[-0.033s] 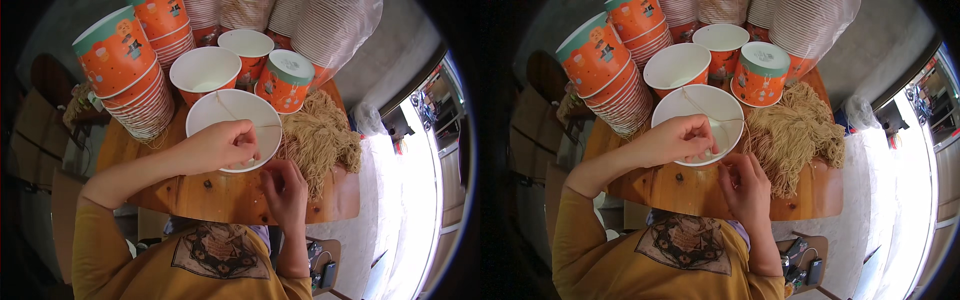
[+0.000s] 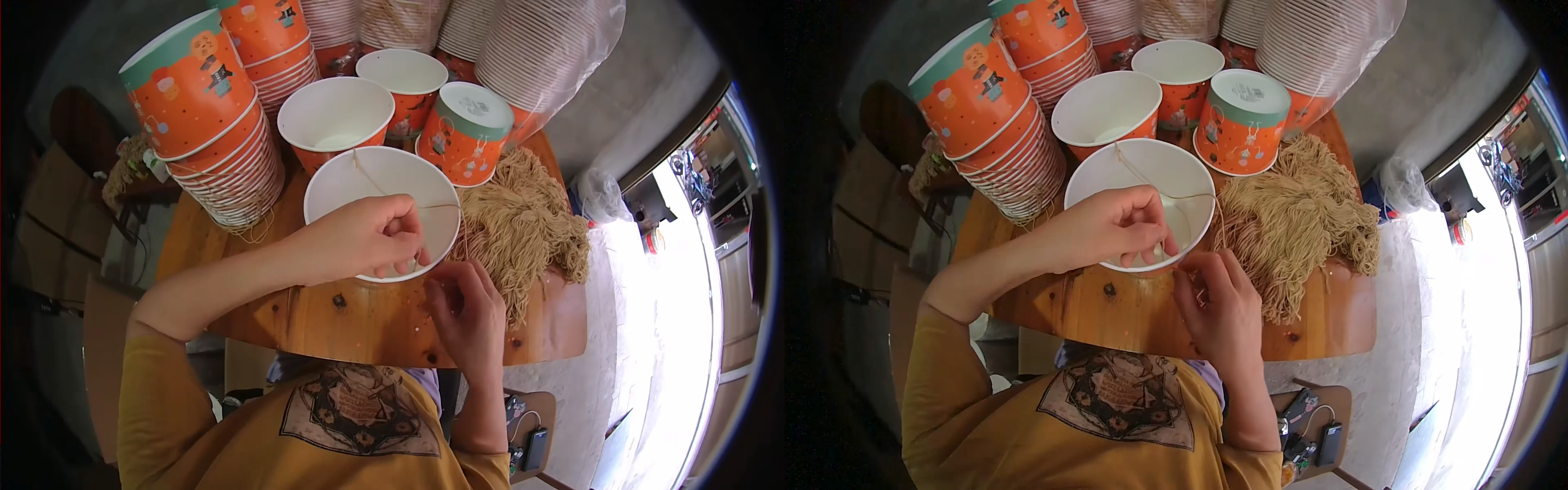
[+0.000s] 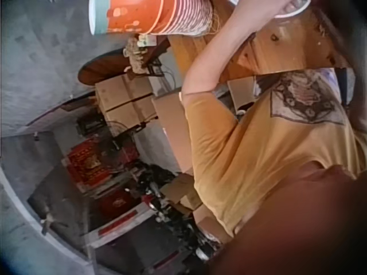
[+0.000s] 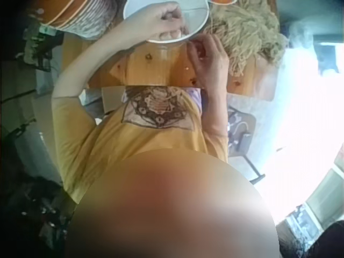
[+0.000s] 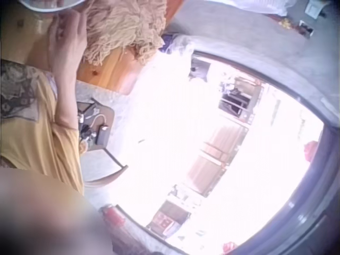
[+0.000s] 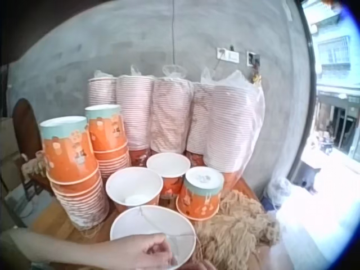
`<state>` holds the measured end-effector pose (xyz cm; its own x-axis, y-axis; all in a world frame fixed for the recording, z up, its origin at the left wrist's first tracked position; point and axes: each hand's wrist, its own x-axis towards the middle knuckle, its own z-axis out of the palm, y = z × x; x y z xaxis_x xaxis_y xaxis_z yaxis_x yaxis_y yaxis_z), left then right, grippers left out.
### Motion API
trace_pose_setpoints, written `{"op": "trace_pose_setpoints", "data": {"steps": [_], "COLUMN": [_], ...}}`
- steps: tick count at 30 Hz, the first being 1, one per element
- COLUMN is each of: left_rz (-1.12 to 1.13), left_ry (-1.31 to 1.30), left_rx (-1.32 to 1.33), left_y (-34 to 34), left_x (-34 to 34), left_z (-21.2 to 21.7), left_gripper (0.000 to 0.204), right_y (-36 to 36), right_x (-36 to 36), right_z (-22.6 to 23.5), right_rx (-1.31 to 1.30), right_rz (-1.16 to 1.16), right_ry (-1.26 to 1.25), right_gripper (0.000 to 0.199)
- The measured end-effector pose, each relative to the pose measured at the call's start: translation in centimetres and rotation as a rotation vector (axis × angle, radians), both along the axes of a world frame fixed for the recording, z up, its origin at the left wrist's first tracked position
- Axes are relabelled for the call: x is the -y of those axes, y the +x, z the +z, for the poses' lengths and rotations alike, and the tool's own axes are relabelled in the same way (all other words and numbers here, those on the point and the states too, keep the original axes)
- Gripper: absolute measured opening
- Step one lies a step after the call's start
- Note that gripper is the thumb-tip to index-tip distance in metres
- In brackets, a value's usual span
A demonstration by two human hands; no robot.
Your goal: The recorder is threading and tying string handles onto pre-printed paper bowls at a workbench.
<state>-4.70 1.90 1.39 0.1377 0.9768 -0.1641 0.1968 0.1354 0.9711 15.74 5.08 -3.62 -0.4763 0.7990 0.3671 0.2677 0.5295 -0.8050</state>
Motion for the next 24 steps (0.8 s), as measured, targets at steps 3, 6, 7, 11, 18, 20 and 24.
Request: {"op": "trace_pose_setpoints", "data": {"steps": [3, 6, 7, 11, 18, 20, 24], "left_rz": [-0.018, -0.071, -0.118, -0.191, -0.096, -0.158, -0.150], "left_ry": [-0.092, -0.124, -0.133, -0.116, -0.104, -0.096, -0.087], "left_rx": [0.155, 0.223, 0.208, 0.193, 0.225, 0.266, 0.217], "left_y": [0.2, 0.4, 0.5, 0.4, 1.4, 1.3, 1.4], "left_x": [-0.4, -0.7, -0.6, -0.5, -0.9, -0.9, -0.8], "left_z": [0.4, -0.1, -0.2, -0.7, -0.6, -0.5, -0.5], "left_gripper": [0.012, 0.013, 0.014, 0.018, 0.023, 0.024, 0.022], "right_y": [1.0, 1.8, 1.9, 2.4, 2.5, 2.6, 3.0], "right_x": [-0.8, -1.9, -2.1, -2.7, -3.1, -3.4, -3.6], "right_z": [1.5, 2.0, 2.4, 2.8, 4.7, 4.4, 3.3], "right_rx": [0.194, 0.067, 0.051, -0.073, -0.094, -0.117, -0.119], "right_rz": [0.099, 0.283, 0.314, 0.430, 0.451, 0.462, 0.458], "right_ry": [0.072, -0.344, -0.481, -0.723, -0.703, -0.666, -0.637], "right_gripper": [0.012, 0.012, 0.013, 0.014, 0.014, 0.015, 0.014]}}
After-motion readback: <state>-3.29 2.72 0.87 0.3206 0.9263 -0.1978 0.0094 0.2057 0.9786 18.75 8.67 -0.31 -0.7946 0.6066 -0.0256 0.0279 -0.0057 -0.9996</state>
